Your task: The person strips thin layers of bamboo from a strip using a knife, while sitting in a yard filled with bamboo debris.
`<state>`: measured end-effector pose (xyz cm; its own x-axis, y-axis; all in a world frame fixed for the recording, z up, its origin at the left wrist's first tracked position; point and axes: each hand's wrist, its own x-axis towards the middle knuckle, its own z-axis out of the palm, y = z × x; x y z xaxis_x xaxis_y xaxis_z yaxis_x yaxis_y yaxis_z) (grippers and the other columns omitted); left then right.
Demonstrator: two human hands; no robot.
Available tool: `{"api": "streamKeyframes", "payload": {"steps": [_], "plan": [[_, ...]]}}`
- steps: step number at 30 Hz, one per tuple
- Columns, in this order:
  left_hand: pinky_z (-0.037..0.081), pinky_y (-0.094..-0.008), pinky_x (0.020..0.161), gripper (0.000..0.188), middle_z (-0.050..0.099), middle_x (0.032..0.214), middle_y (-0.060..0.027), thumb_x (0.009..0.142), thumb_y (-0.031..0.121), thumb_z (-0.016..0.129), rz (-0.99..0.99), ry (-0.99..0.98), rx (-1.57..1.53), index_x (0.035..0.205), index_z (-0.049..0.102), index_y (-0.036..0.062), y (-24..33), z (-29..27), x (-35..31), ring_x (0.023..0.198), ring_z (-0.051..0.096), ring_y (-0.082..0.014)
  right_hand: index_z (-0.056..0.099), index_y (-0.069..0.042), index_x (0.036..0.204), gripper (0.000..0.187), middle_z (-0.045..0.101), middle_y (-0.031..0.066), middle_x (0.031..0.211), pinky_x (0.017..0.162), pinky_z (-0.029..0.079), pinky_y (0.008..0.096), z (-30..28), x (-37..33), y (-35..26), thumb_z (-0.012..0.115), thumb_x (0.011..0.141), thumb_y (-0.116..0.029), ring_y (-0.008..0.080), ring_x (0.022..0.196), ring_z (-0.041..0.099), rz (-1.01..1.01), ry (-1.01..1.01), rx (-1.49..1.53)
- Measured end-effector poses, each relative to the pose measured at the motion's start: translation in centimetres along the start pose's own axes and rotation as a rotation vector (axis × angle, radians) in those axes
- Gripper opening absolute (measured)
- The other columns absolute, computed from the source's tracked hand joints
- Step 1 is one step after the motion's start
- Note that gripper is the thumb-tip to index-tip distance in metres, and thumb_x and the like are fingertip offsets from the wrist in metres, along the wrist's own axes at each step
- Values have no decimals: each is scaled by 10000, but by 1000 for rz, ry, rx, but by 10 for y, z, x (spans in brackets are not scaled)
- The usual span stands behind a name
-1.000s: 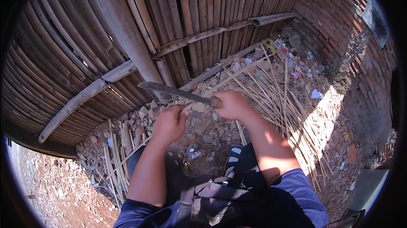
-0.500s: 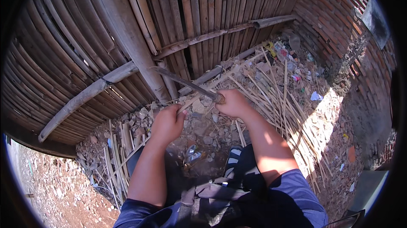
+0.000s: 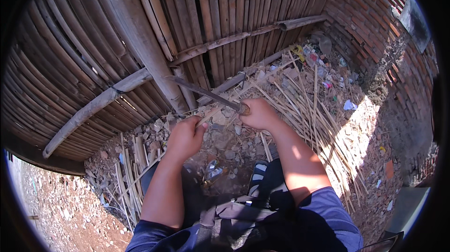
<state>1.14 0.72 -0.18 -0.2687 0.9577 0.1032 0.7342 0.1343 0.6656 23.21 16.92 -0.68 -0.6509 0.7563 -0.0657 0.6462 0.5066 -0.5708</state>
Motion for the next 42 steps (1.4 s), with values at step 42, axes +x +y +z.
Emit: {"api": "streamKeyframes", "payload": {"steps": [42], "plan": [[532, -487, 803, 293, 715, 930, -253, 968, 266, 680, -7, -10, 1, 1080, 716, -2, -8, -1, 0, 899, 695, -442, 730, -85, 1133, 419, 721, 238, 984, 852, 552, 498, 3, 2, 10, 773, 773, -296, 437, 961, 690, 82, 44, 56]]}}
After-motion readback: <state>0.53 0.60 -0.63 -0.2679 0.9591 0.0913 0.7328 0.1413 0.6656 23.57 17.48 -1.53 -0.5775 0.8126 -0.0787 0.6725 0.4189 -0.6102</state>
